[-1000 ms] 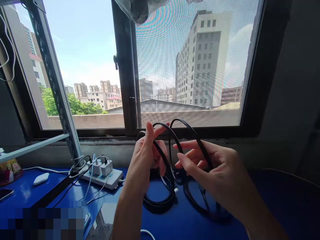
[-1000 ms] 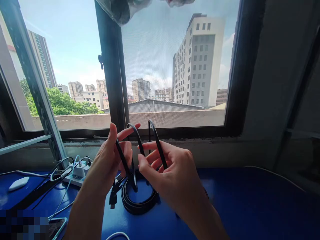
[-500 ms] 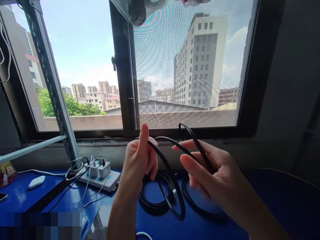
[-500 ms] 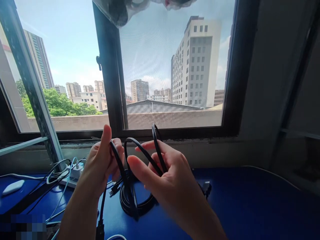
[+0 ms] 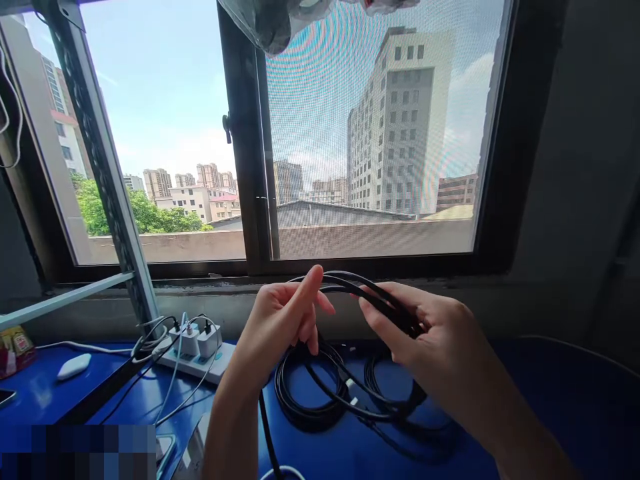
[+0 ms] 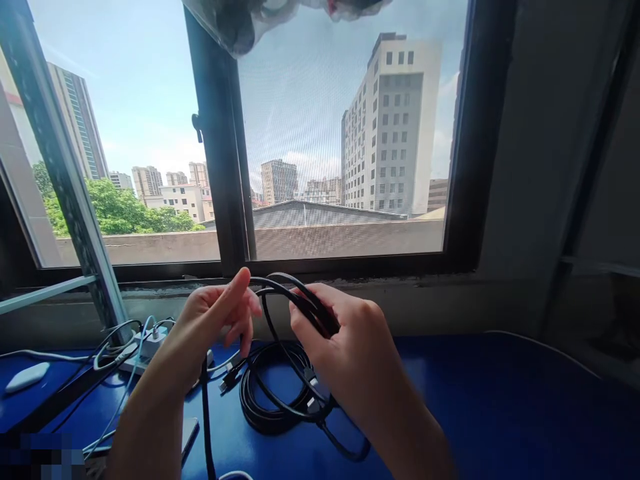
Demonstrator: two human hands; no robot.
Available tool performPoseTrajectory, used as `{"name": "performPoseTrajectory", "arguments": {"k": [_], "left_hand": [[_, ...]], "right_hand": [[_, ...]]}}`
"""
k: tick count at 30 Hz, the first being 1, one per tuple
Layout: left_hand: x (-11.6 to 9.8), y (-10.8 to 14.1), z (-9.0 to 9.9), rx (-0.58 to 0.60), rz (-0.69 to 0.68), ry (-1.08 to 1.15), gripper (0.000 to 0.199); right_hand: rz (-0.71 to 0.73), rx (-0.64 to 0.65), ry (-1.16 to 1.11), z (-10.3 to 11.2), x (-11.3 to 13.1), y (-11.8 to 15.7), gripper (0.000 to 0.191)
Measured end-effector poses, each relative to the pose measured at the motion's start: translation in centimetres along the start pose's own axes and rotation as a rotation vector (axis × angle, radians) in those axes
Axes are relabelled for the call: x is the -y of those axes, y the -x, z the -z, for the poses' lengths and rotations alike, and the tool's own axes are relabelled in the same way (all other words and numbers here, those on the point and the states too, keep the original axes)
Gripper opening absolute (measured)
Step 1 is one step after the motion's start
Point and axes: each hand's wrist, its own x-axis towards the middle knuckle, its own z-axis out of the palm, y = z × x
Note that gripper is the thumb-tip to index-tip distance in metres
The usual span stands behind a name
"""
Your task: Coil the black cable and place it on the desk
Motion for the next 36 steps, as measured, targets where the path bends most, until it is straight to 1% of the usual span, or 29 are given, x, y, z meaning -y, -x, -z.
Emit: {"name": "performPoseTrajectory", "arguments": {"k": [2, 4, 6, 7, 8, 9, 10, 12, 13, 14, 15, 16, 19, 20, 22, 24, 25, 27, 29, 31, 33, 35, 36], "left_hand": [[-0.4, 0.3, 0.2, -0.098, -0.059, -0.018, 0.040], [-0.6, 0.6, 0.4, -0.238, -0.157, -0.038, 0.034], [-0.7, 0.7, 0.6, -0.362, -0.255, -0.073, 0.029], [-0.6, 0.8, 0.7, -0.395, -0.300, -0.095, 0.028], [-0.5, 0.7, 0.7, -0.400, -0.345, -0.118, 0.031], [-0.4, 0.7, 0.7, -0.370, -0.381, -0.141, 0.038], [-0.2, 0.5, 0.7, -0.310, -0.400, -0.164, 0.045], [0.4, 0.0, 0.3, -0.157, -0.388, -0.201, 0.058], [0.8, -0.3, 0.0, -0.098, -0.364, -0.211, 0.061], [1.1, -0.7, -0.3, -0.072, -0.344, -0.213, 0.061], [1.5, -1.1, -0.7, -0.082, -0.334, -0.208, 0.057], [1.8, -1.5, -1.2, -0.119, -0.335, -0.195, 0.050], [2.6, -2.5, -2.4, -0.255, -0.282, -0.119, 0.017], [2.8, -2.7, -2.7, -0.298, -0.247, -0.081, 0.016], [3.3, -3.1, -3.1, -0.347, -0.177, -0.007, 0.026], [3.7, -3.4, -3.4, -0.324, -0.110, 0.059, 0.035], [3.8, -3.5, -3.5, -0.300, -0.076, 0.099, 0.038], [3.7, -3.5, -3.5, -0.274, -0.014, 0.219, 0.043], [3.5, -3.3, -3.3, -0.295, 0.031, 0.365, 0.044], [3.2, -3.2, -2.9, -0.358, 0.036, 0.470, 0.044], [2.9, -3.0, -2.4, -0.441, 0.009, 0.475, 0.042], [2.8, -2.9, -1.8, -0.519, -0.035, 0.403, 0.041], [2.8, -2.9, -1.6, -0.557, -0.057, 0.353, 0.041]], "right_hand": [[-0.037, 0.007, -0.060, 0.3, -0.2, -0.1, 0.024], [-0.061, 0.006, -0.110, 0.5, -0.5, -0.1, 0.023], [-0.083, -0.029, -0.158, 0.6, -0.7, -0.1, 0.023], [-0.094, -0.058, -0.182, 0.6, -0.7, -0.1, 0.024], [-0.100, -0.086, -0.206, 0.6, -0.7, 0.0, 0.025], [-0.102, -0.102, -0.228, 0.6, -0.6, 0.1, 0.026], [-0.104, -0.110, -0.247, 0.6, -0.4, 0.2, 0.026], [-0.115, -0.137, -0.283, 0.5, 0.1, 0.4, 0.026], [-0.127, -0.157, -0.301, 0.5, 0.4, 0.5, 0.025], [-0.140, -0.181, -0.319, 0.4, 0.7, 0.7, 0.025], [-0.155, -0.208, -0.335, 0.3, 1.0, 0.8, 0.025], [-0.164, -0.235, -0.348, 0.2, 1.3, 0.9, 0.025], [-0.180, -0.316, -0.387, 0.0, 1.8, 1.0, 0.023], [-0.187, -0.361, -0.400, -0.1, 2.0, 1.1, 0.021], [-0.192, -0.482, -0.416, -0.1, 2.3, 1.0, 0.018], [-0.174, -0.605, -0.416, -0.1, 2.4, 0.9, 0.019], [-0.166, -0.637, -0.414, -0.1, 2.4, 0.8, 0.019], [-0.157, -0.615, -0.396, 0.0, 1.9, 0.6, 0.021], [-0.156, -0.499, -0.318, 0.3, 1.0, 0.3, 0.026], [-0.144, -0.360, -0.184, 0.6, -0.3, -0.1, 0.040], [-0.139, -0.269, -0.071, 0.8, -1.5, -0.5, 0.059], [-0.133, -0.251, -0.009, 0.8, -2.3, -0.8, 0.076], [-0.115, -0.257, 0.003, 0.8, -2.4, -0.8, 0.080]]}}
